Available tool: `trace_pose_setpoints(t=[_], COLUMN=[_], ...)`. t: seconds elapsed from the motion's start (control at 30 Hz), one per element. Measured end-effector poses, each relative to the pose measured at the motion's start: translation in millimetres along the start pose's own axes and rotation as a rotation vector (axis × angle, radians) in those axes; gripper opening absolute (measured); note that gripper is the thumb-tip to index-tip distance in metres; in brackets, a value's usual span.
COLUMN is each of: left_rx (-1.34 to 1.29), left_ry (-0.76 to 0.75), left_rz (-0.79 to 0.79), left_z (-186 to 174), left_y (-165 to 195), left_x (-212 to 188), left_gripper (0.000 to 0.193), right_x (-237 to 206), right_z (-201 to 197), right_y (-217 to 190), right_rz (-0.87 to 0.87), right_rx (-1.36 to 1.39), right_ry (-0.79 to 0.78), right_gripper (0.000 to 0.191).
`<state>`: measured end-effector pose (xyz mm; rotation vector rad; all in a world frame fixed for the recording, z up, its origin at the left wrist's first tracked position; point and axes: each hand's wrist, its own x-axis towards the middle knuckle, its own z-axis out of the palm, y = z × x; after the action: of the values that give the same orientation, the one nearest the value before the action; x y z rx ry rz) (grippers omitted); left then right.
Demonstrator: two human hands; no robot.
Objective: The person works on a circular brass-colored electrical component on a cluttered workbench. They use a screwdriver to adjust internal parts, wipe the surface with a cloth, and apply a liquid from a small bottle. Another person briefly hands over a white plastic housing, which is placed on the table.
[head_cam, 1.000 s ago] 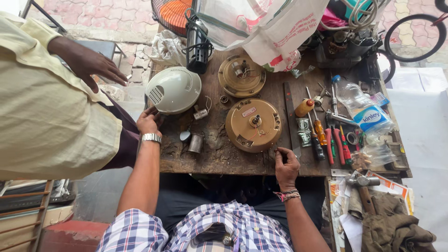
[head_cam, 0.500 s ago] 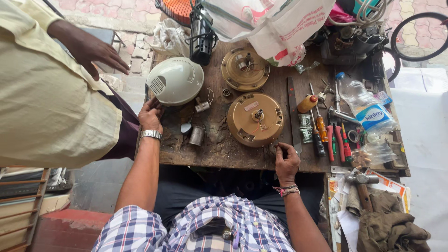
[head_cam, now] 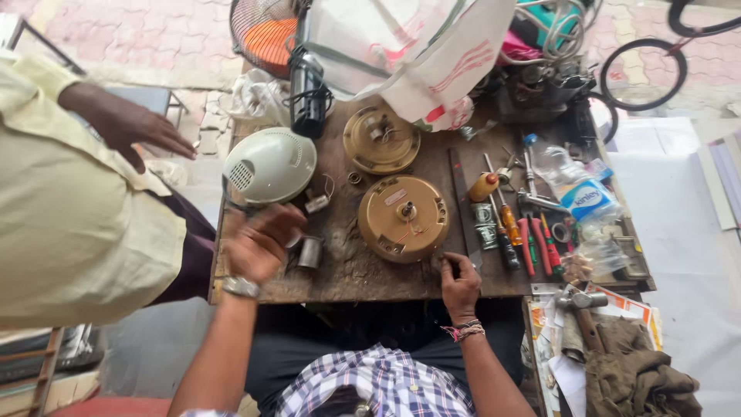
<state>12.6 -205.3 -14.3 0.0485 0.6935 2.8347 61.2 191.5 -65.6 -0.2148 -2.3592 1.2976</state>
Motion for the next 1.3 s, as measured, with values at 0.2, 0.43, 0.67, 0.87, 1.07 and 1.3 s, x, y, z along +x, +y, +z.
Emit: trace_pose_setpoints(t=[0.2,0.43,0.67,0.87,1.07,1.3], left_rx=[-0.087,0.193,2.076,2.396,2.469,2.653], left_ry=[0.14,0.136,-0.399,-0.905,-1.174,-1.332], left_rz=[-0.286,-0.269,0.263,0.509,0.637,0.63], left_z=[-4.0,17.7,108.0,158.4,144.3,144.0], left_y=[-78.2,-66.0,-53.6,-106.3,-139.7,-131.2], left_x=[-4.8,2.0,29.5,102.1,138.4,153.4], left_gripper=[0.086,0.072,0.041,0.038,0.021,0.023], right_x=[-1.8,-0.6,2.8,3.7,4.7,6.3], right_z=[-0.8,-3.0,-6.2,-7.1,-8.4,-9.2], right_y=[2.2,-4.9,-16.9,-25.8,-31.6,-35.1], right_rz=[0.054,0.132,-0.024,0.077,0.022,0.017], right_rx=[0.07,0.057,0.069,0.064,0.03,0.003], right_ry=[-0.013,-0.041,-0.013,-0.034,-0.016,0.005], right_gripper=[0.013,0.014,0.012,0.014,0.013,0.01])
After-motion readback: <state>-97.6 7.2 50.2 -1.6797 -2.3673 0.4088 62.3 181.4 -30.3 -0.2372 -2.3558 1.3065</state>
